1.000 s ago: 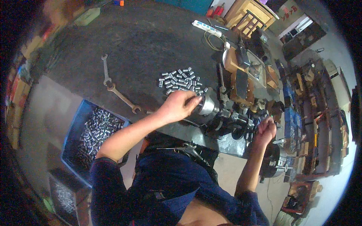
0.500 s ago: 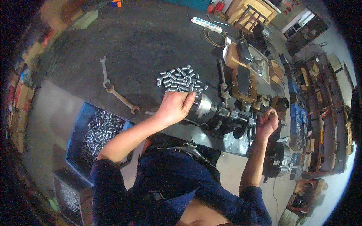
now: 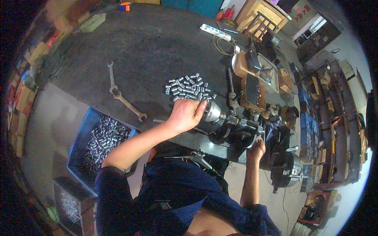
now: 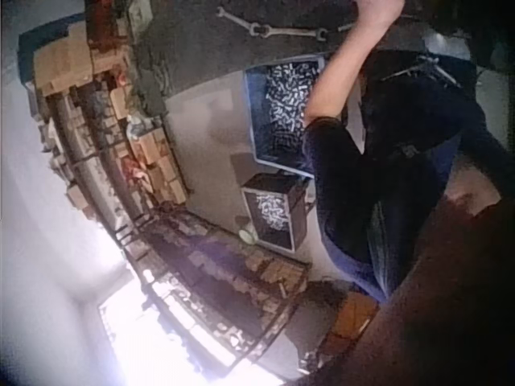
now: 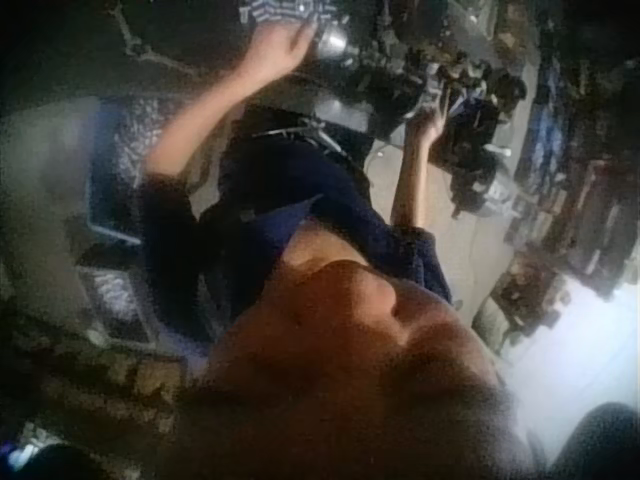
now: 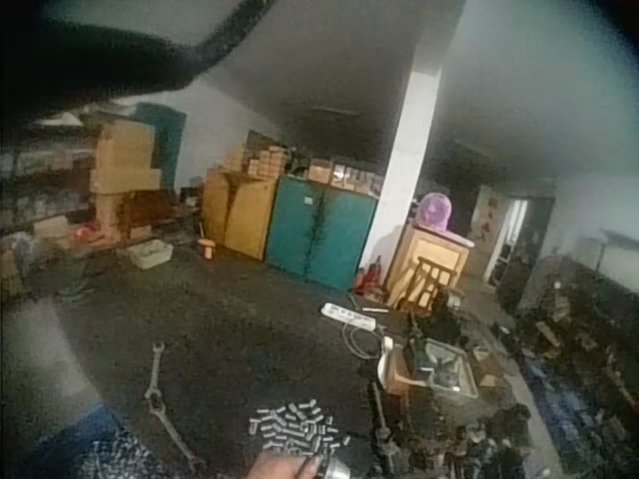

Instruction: The person repeatedly inserts small metal cylinders into a bench-mounted drill press, operates the lever to process each piece, and removes the finished parts. The person uses a wrench to adjust the chuck between cycles. Processed parts accumulate on the workbench.

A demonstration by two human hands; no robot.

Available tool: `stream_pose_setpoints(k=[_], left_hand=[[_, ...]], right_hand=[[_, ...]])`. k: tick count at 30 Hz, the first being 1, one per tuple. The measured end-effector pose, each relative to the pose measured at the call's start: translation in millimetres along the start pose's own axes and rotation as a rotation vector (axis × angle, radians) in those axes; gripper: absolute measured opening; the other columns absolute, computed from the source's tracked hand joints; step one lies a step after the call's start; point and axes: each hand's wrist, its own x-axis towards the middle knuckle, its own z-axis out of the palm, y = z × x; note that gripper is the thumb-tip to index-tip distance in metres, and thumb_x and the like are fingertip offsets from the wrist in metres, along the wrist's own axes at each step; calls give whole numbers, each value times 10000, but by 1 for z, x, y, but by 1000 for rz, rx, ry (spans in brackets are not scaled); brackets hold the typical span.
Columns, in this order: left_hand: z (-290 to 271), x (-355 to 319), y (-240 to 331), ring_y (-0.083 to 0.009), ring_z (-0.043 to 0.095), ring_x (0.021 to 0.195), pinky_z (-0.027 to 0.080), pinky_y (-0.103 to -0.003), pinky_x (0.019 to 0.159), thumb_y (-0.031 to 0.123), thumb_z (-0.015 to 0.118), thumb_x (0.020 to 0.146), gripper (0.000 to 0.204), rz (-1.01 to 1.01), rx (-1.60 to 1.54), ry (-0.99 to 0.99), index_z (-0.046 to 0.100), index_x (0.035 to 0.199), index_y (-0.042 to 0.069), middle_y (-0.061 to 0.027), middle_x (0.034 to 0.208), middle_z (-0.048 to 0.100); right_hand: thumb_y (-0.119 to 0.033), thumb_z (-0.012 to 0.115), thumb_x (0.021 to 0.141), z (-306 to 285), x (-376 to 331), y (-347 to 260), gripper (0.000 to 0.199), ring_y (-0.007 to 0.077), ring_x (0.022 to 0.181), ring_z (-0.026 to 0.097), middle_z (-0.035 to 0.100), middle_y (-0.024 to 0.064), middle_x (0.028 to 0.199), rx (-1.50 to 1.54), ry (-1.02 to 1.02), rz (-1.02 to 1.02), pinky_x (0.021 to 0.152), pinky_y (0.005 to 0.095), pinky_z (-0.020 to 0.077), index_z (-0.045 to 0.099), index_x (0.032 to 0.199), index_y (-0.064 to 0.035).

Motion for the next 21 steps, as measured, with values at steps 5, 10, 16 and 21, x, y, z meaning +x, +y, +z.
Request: stream_pose_setpoints(k=[5,10,16,21], left_hand=[[-1,-2,2,-315,432,405,320,-385,416,204,456,855,363,-65,-63,-25,462,552,4,-156,466,430],[-3,-3,7,-261,400,389,315,-366,415,204,462,855,329,-179,-121,-91,490,606,-9,-144,469,418],[0,-3,4,-243,420,426,327,-359,435,198,460,854,290,-180,-75,-73,504,664,-17,-154,510,446],[-4,4,7,-259,443,444,341,-376,457,236,476,846,325,-233,-86,-109,530,647,-16,-164,522,473]], right_hand=[[-263,452,821,13,-39,-25,237,66,410,284,313,-38,508,-58,-41,-67,358,203,227,460,690,-66],[-226,435,826,8,-26,-18,222,59,404,289,339,-43,517,-89,-36,5,347,200,212,474,689,-57],[-129,455,773,10,10,9,106,124,521,458,465,1,615,-9,101,-8,497,235,397,493,685,-85],[-160,495,767,13,84,1,168,113,582,478,542,21,658,-431,-98,-407,540,240,399,560,677,-34]])
